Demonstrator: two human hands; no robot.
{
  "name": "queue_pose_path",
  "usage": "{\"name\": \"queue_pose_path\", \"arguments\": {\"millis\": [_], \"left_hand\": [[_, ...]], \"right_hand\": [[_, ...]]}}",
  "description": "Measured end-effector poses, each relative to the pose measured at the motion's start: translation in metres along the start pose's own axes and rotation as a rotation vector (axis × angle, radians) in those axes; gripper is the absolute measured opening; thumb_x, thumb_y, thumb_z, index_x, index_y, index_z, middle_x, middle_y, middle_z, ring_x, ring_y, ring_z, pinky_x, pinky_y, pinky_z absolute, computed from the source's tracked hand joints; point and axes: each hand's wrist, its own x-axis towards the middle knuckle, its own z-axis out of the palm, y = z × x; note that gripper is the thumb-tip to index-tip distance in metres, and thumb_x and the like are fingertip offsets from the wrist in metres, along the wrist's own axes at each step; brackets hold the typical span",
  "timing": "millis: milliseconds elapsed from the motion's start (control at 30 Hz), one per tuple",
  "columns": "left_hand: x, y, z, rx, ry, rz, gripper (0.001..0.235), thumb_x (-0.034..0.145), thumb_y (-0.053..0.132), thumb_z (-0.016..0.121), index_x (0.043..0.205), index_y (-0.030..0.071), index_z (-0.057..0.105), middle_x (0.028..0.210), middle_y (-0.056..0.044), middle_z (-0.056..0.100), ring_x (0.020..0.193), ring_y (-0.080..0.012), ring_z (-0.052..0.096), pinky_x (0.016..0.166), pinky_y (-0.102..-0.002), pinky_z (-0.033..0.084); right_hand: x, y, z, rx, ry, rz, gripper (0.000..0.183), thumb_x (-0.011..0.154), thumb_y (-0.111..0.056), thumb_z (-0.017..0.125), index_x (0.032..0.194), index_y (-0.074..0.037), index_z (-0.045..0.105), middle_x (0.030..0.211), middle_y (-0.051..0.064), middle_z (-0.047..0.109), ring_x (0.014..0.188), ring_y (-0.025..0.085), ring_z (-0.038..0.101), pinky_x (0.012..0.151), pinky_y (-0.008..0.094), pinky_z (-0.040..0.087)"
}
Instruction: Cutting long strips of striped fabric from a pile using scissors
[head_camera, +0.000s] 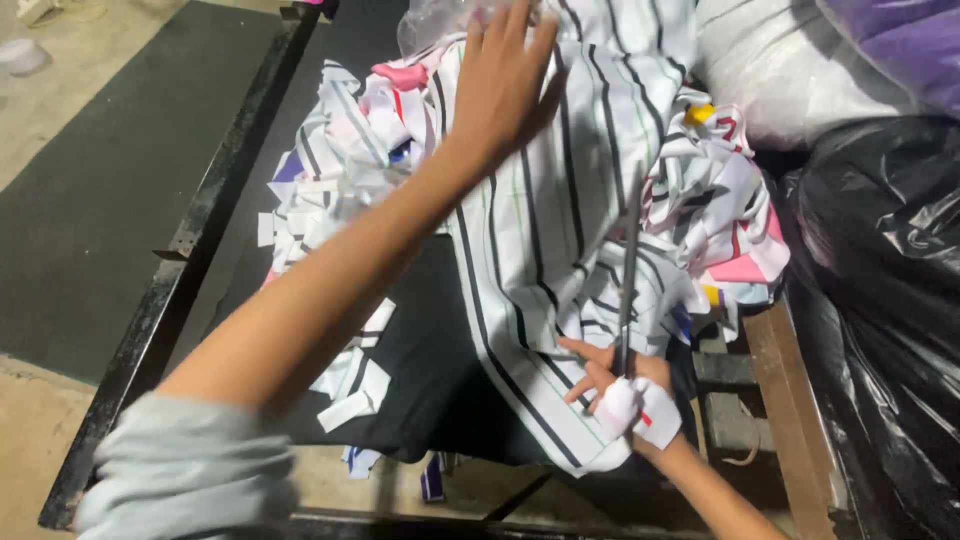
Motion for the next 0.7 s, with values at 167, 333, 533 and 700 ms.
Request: {"name": "queue_pose_path", "arguments": {"millis": [167, 333, 533, 700], "left_hand": [[-0.194, 0.078, -0.067, -0.225, -0.302, -0.147, 0.041, 0.094, 0.039, 0.068, 0.122, 0.009, 0.066, 0.123, -0.023, 0.064, 0.115, -0.0433, 0.066, 0.092, -0.056, 0.052], [-0.227, 0.084, -0.121, -0.332, -0.904, -0.265, 0.101, 0.091, 0.084, 0.033, 0.164, 0.015, 0.031, 0.165, -0.030, 0.029, 0.154, -0.0478, 0.026, 0.122, -0.067, 0.009], [-0.237, 0.019, -0.099, -0.126, -0.662, -0.090, 0.092, 0.087, 0.088, 0.043, 0.157, 0.030, 0.046, 0.160, -0.016, 0.048, 0.148, -0.0320, 0.044, 0.121, -0.066, 0.014], [-0.226, -0.033, -0.095, 0.048, -0.918, -0.127, 0.103, 0.084, 0.098, 0.024, 0.162, 0.032, 0.034, 0.165, -0.009, 0.041, 0.156, -0.0216, 0.032, 0.127, -0.064, 0.004]], "right_hand": [[-0.001, -0.001, -0.006, -0.146, 0.013, 0.018, 0.014, 0.084, -0.015, 0.077, 0.086, -0.011, 0.064, 0.094, 0.021, 0.082, 0.061, 0.026, 0.081, 0.046, 0.034, 0.065], [-0.005, 0.011, -0.014, -0.252, 0.024, 0.038, 0.019, 0.082, -0.017, 0.080, 0.099, -0.015, 0.070, 0.092, 0.015, 0.083, 0.068, 0.022, 0.082, 0.047, 0.032, 0.067], [-0.001, 0.014, -0.020, -0.391, 0.064, 0.035, 0.036, 0.079, -0.020, 0.085, 0.115, -0.020, 0.079, 0.089, 0.007, 0.085, 0.076, 0.016, 0.083, 0.047, 0.029, 0.070], [-0.017, -0.033, 0.004, -0.455, 0.099, -0.107, 0.017, 0.082, -0.016, 0.085, 0.090, -0.001, 0.085, 0.081, 0.020, 0.083, 0.074, 0.025, 0.082, 0.061, 0.033, 0.065]]}}
